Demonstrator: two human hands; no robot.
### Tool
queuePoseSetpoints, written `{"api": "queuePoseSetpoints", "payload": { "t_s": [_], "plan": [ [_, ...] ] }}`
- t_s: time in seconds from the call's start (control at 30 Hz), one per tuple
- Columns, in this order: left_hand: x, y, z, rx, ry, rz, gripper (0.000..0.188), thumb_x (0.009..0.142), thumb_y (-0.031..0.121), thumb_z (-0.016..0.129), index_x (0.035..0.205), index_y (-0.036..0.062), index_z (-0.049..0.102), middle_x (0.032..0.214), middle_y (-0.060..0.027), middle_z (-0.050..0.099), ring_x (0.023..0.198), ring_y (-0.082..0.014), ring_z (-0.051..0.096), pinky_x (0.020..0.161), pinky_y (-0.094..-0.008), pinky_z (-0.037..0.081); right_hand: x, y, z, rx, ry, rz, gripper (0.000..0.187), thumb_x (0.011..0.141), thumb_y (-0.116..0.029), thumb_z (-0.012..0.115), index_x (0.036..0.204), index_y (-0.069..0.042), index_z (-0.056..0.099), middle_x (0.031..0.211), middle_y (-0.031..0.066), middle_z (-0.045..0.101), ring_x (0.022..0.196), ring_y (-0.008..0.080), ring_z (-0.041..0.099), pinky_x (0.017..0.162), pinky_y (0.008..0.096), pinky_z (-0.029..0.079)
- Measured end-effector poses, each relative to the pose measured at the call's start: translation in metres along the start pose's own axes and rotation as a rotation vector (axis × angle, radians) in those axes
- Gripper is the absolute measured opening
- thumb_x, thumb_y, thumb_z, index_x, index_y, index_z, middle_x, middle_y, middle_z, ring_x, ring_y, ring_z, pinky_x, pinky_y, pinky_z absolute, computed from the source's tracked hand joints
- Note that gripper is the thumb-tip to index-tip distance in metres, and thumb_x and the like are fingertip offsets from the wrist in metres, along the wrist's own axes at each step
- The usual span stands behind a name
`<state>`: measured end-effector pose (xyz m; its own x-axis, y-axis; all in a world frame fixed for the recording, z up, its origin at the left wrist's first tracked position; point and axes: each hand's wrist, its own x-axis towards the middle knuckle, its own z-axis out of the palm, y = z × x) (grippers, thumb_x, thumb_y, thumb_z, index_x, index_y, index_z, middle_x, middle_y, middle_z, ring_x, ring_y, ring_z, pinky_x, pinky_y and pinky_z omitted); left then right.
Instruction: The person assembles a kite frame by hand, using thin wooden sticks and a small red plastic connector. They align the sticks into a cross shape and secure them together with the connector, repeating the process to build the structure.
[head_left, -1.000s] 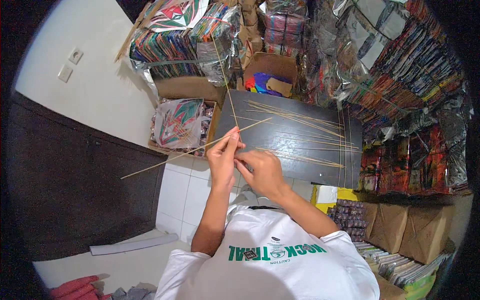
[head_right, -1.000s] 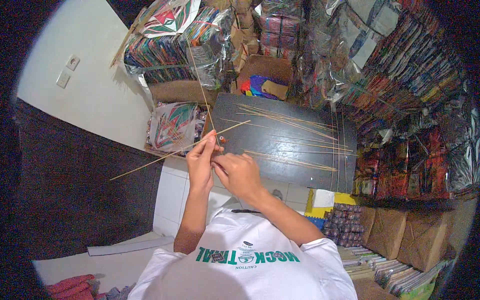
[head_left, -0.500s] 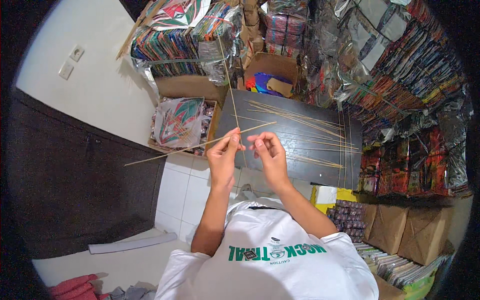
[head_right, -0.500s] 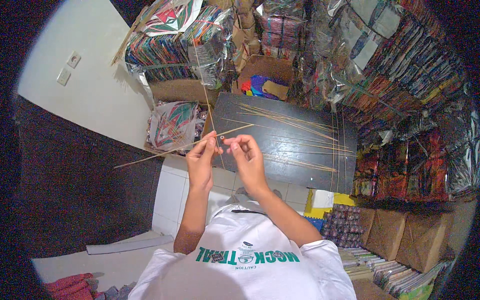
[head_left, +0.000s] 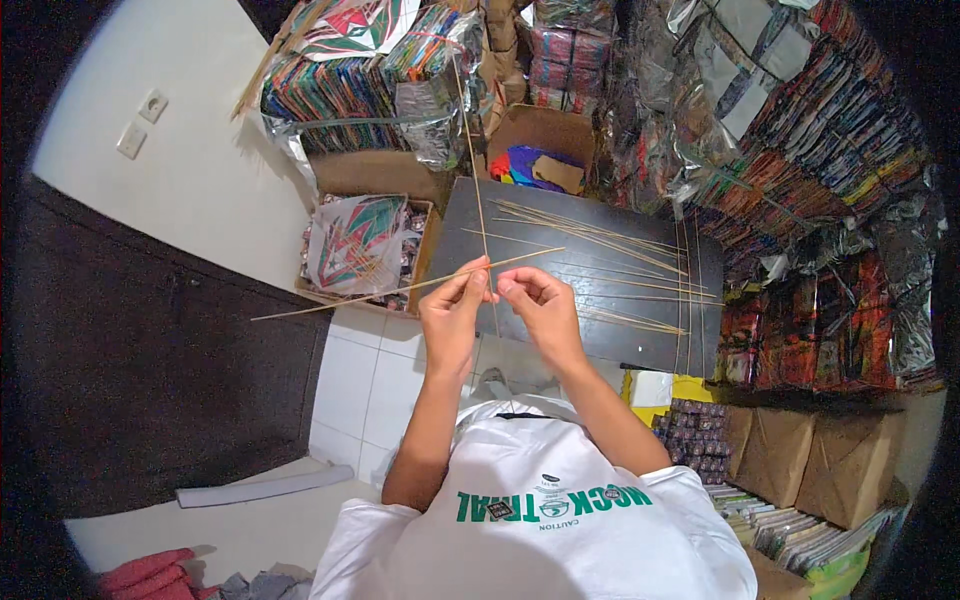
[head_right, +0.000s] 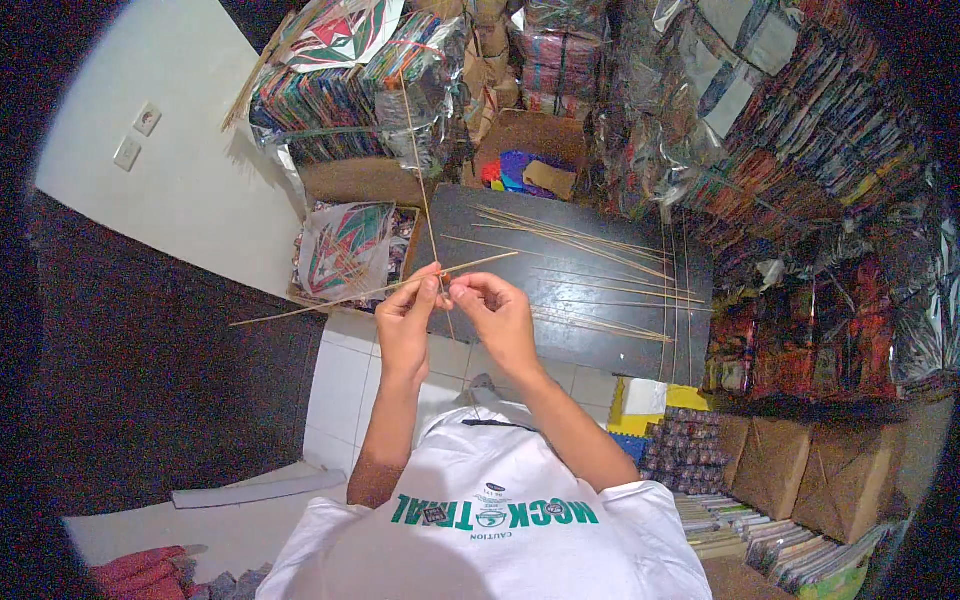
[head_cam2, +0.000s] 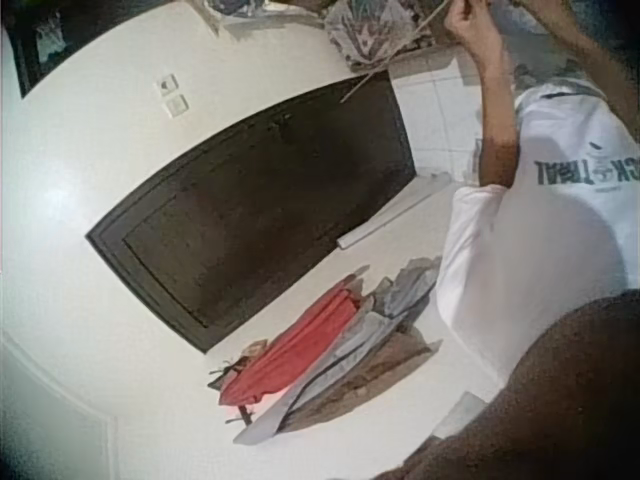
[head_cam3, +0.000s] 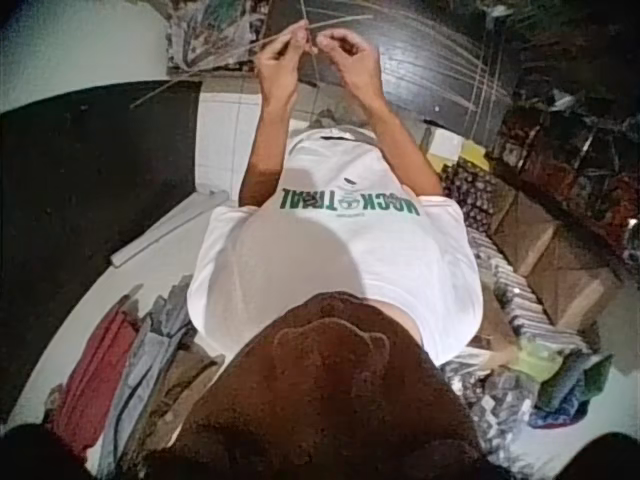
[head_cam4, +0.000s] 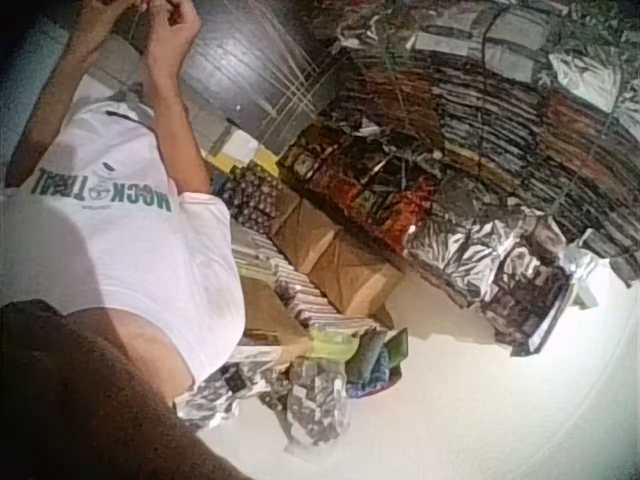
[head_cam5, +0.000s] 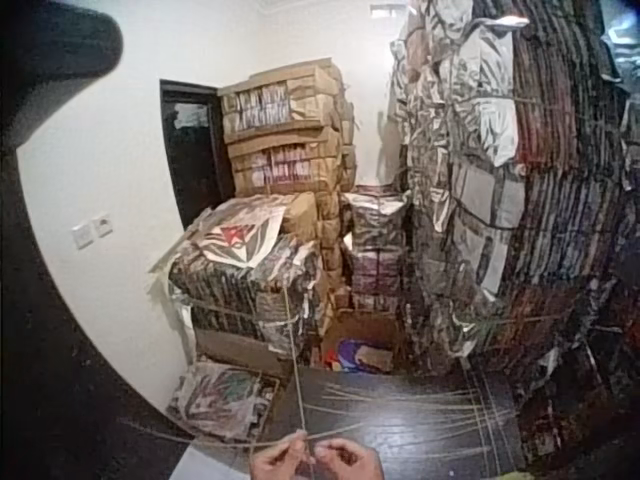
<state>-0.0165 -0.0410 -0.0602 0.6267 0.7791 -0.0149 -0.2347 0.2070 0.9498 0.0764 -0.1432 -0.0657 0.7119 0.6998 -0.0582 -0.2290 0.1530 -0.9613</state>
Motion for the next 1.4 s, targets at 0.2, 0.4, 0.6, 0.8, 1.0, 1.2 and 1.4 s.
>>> {"api": "queuePoseSetpoints", "payload": {
  "t_s": [0.2, 0.4, 0.6, 0.8, 1.0, 1.2, 1.4],
  "plan": [
    [0.000, -0.001, 0.002, 0.039, -0.035, 0.009, 0.024, 0.097, 0.014, 0.068, 0.110, -0.0058, 0.072, 0.124, -0.0158, 0.067, 0.078, -0.0110, 0.064, 0.078, -0.0277, 0.053, 0.005, -0.001, -0.004, -0.005, -0.045, -0.052, 0.018, 0.095, -0.014, 0.069, 0.102, 0.002, 0.070, 0.090, 0.0037, 0.072, 0.081, 0.0074, 0.064, 0.075, 0.0236, 0.051],
    [0.000, -0.002, 0.002, 0.042, -0.035, 0.022, 0.024, 0.097, 0.015, 0.069, 0.109, -0.0053, 0.073, 0.123, -0.0158, 0.068, 0.076, -0.0112, 0.064, 0.077, -0.0281, 0.052, 0.008, 0.001, -0.013, -0.176, -0.012, 0.026, 0.016, 0.092, -0.012, 0.070, 0.099, 0.003, 0.071, 0.087, 0.0037, 0.072, 0.078, 0.0059, 0.063, 0.071, 0.0224, 0.050],
    [-0.001, 0.001, 0.005, 0.037, -0.032, 0.009, 0.023, 0.097, 0.015, 0.069, 0.109, -0.0047, 0.073, 0.121, -0.0144, 0.069, 0.076, -0.0108, 0.064, 0.076, -0.0280, 0.053, 0.010, -0.001, -0.013, -0.198, -0.032, -0.040, 0.018, 0.094, -0.015, 0.069, 0.099, 0.002, 0.072, 0.087, 0.0021, 0.072, 0.079, 0.0049, 0.062, 0.068, 0.0219, 0.049],
    [-0.001, 0.000, 0.005, 0.049, -0.039, 0.009, 0.023, 0.096, 0.014, 0.069, 0.109, -0.0043, 0.073, 0.121, -0.0139, 0.069, 0.075, -0.0103, 0.064, 0.074, -0.0273, 0.054, 0.010, -0.003, -0.009, -0.084, -0.124, -0.057, 0.022, 0.099, -0.018, 0.064, 0.106, 0.003, 0.070, 0.089, 0.0028, 0.071, 0.081, 0.0077, 0.062, 0.073, 0.0253, 0.050],
    [-0.002, 0.004, 0.007, 0.043, -0.041, -0.003, 0.023, 0.097, 0.014, 0.069, 0.110, -0.0040, 0.074, 0.121, -0.0134, 0.069, 0.074, -0.0098, 0.064, 0.073, -0.0266, 0.053, 0.010, -0.009, -0.012, -0.064, -0.209, 0.012, 0.026, 0.101, -0.018, 0.062, 0.112, 0.005, 0.066, 0.099, 0.0057, 0.070, 0.090, 0.0115, 0.064, 0.085, 0.0281, 0.051],
    [0.000, 0.000, 0.005, 0.051, -0.066, 0.013, 0.022, 0.097, 0.014, 0.069, 0.109, -0.0039, 0.074, 0.120, -0.0131, 0.070, 0.075, -0.0100, 0.064, 0.072, -0.0258, 0.053, 0.013, -0.007, -0.014, -0.048, -0.232, 0.006, 0.029, 0.101, -0.023, 0.063, 0.111, 0.004, 0.068, 0.096, 0.0042, 0.070, 0.089, 0.0102, 0.063, 0.083, 0.0262, 0.050],
    [-0.002, 0.008, 0.010, 0.055, -0.059, -0.005, 0.022, 0.097, 0.014, 0.069, 0.107, -0.0042, 0.074, 0.121, -0.0130, 0.069, 0.075, -0.0104, 0.064, 0.072, -0.0262, 0.053, 0.011, -0.023, -0.014, 0.006, -0.251, 0.073, 0.029, 0.099, -0.020, 0.066, 0.115, 0.005, 0.067, 0.103, 0.0074, 0.072, 0.093, 0.0118, 0.065, 0.088, 0.0282, 0.051]
  ]
}}
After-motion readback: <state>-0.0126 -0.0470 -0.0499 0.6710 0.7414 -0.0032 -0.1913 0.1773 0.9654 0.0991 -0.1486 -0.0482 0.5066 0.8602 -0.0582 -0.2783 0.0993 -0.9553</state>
